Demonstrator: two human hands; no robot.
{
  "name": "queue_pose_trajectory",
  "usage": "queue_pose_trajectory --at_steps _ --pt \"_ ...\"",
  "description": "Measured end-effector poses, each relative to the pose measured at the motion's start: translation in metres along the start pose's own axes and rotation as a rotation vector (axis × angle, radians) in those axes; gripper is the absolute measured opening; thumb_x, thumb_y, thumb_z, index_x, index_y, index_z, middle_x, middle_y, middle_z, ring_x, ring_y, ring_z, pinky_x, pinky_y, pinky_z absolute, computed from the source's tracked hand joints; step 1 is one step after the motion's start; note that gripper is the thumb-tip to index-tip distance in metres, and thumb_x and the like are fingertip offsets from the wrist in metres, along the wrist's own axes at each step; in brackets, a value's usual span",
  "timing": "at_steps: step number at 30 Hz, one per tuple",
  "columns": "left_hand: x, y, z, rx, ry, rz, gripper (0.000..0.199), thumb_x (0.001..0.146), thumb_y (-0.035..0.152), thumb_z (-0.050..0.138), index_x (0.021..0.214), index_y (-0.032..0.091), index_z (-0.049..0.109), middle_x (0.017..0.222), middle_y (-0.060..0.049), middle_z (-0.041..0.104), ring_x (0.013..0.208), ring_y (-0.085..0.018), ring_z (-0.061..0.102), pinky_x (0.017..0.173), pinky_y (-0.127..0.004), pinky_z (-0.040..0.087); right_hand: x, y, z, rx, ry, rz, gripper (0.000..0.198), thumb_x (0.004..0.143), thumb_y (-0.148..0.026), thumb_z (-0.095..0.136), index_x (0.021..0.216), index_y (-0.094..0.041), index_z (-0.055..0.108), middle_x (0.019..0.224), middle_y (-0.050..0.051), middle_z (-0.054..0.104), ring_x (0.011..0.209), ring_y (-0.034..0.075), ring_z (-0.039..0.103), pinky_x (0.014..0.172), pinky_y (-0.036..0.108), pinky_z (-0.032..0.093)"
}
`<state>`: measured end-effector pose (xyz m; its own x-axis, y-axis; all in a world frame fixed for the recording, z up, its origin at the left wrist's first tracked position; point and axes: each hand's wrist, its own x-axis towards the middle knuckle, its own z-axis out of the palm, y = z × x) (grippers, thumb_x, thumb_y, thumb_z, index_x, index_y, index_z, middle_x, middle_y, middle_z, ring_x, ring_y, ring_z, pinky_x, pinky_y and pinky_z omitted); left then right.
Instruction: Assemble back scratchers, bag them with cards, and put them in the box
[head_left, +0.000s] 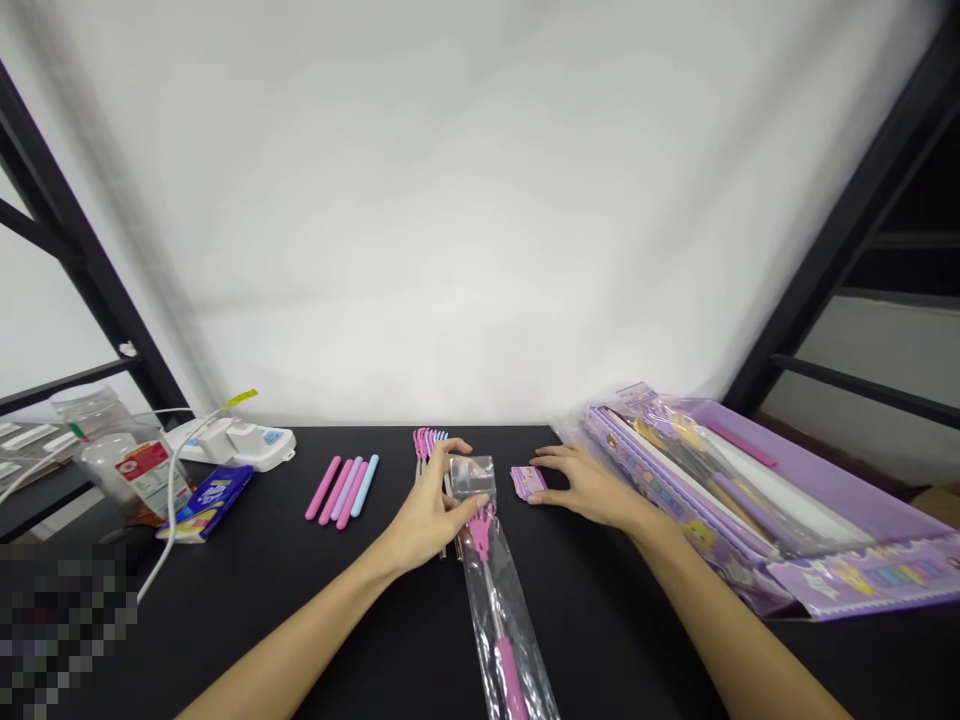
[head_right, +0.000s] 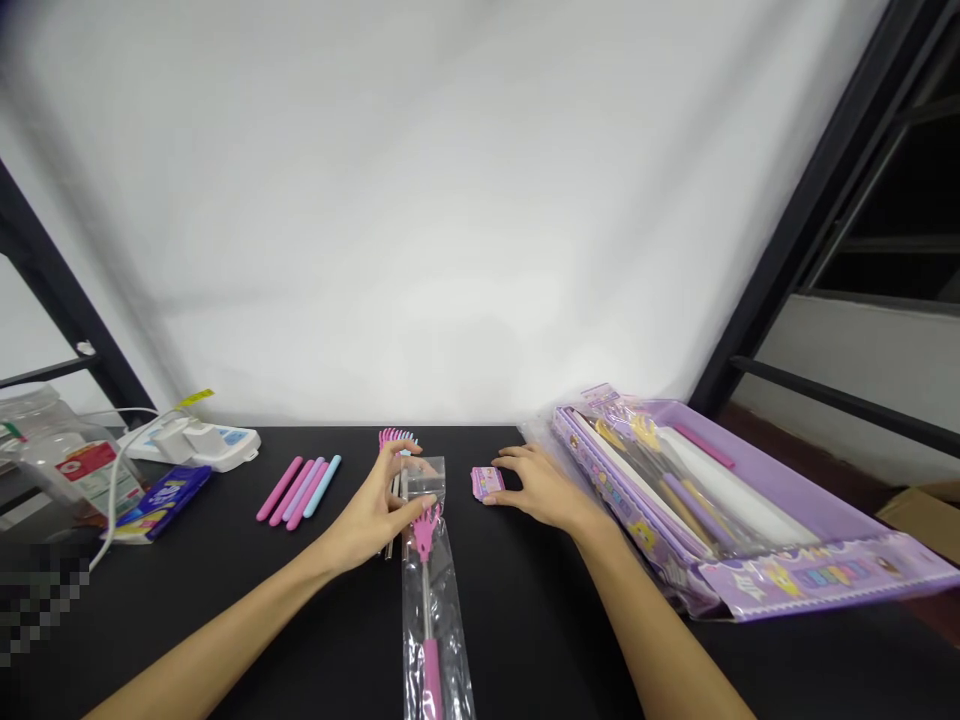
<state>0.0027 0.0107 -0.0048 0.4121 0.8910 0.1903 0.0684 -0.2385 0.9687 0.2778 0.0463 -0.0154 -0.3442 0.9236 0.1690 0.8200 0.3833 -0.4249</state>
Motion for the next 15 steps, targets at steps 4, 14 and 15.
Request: queue_pose_trajectory --at_steps 4,14,15 --pt "0.001 0.001 0.001 0.042 0.050 0.005 0.029 0.086 0.042 0.066 0.095 0.021 0.048 0.088 0.002 0.062 0.046 -0.004 0.052 0.041 -0.015 0.034 0.001 -0.001 0.001 0.054 0.038 -0.027 0.061 0.074 -0.060 0.072 0.119 -0.019 0.071 0.127 0.015 0.066 0.124 0.035 0.053 0.109 0.049 0.037" --pt "-0.003 0.004 0.001 0.053 -0.053 -0.044 0.055 0.087 0.040 0.065 0.136 0.025 0.043 0.056 0.007 0.055 0.045 -0.012 0.055 0.041 -0.019 0.039 0.003 -0.009 -0.010 0.422 0.196 0.026 0.049 0.067 -0.046 0.082 0.109 -0.023 0.072 0.091 0.008 0.074 0.086 0.028 0.067 0.084 0.045 0.052" --pt "-0.003 0.004 0.002 0.045 -0.066 -0.043 0.056 0.088 0.039 0.064 0.138 0.025 0.042 0.056 0.007 0.055 0.045 -0.012 0.055 0.042 -0.019 0.040 0.002 -0.014 -0.013 0.529 0.192 0.045 0.048 0.067 -0.045 0.082 0.109 -0.022 0.071 0.083 0.005 0.073 0.079 0.025 0.067 0.079 0.042 0.053"
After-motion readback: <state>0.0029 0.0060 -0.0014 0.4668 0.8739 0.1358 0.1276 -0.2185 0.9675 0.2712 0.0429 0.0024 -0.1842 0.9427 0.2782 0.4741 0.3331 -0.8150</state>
